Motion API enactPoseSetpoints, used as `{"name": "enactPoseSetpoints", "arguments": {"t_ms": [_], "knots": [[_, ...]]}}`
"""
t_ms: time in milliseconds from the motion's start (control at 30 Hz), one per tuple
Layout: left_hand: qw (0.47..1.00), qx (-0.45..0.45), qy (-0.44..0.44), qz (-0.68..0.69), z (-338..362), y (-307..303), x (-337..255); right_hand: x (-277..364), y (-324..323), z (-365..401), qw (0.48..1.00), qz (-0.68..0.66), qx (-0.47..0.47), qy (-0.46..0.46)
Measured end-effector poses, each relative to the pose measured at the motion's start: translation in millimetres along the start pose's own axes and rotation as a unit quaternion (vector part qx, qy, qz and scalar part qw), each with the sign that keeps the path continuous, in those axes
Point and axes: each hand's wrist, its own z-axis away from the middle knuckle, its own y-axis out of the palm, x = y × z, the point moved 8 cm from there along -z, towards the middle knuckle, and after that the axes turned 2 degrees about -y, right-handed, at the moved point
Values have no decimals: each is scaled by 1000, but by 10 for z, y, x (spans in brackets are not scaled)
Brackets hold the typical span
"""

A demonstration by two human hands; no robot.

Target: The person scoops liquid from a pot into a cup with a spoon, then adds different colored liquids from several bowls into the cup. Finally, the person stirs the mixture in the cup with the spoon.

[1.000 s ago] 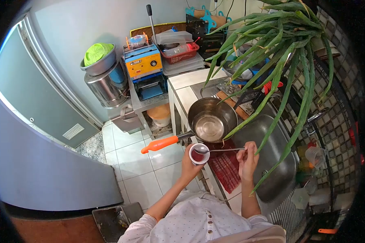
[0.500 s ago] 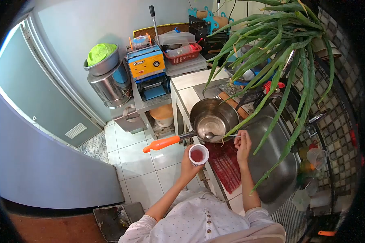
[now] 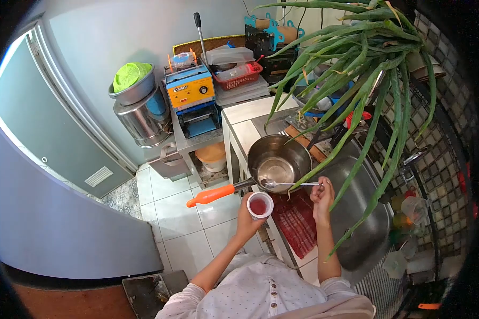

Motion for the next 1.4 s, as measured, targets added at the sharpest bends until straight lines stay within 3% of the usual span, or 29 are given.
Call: {"name": "enactPoseSetpoints", "arguments": {"t_ms": [233, 433, 500, 600, 700, 833, 933, 1000, 1133, 1400], "knots": [[1000, 3, -7, -9, -23, 41, 37, 336, 72, 143, 998, -10, 51, -34], [1000, 1, -4, -11, -43, 71, 25, 493, 231, 351, 991, 69, 94, -64], [1000, 13, -10, -22, -49, 90, 25, 565, 368, 442, 971, 149, 155, -108], [999, 10, -3, -44, -55, 91, -40, 613, 423, 492, 961, 149, 181, -148], [999, 13, -17, -33, -49, 95, -21, 597, 275, 368, 979, 82, 98, -159], [999, 22, -23, -14, -31, 95, 48, 486, 162, 191, 979, 107, 63, -165], [999, 18, -7, -29, -24, 76, 35, 285, 175, 118, 978, 151, 53, -133], [1000, 21, -21, -5, -14, 77, 96, 101, 193, 48, 965, 201, 92, -138], [999, 27, -32, 8, 10, 61, 98, 15, 349, 85, 963, 207, 166, -50], [1000, 5, -10, -5, 23, 20, -5, -26, 156, 108, 991, 97, 88, 7]]}}
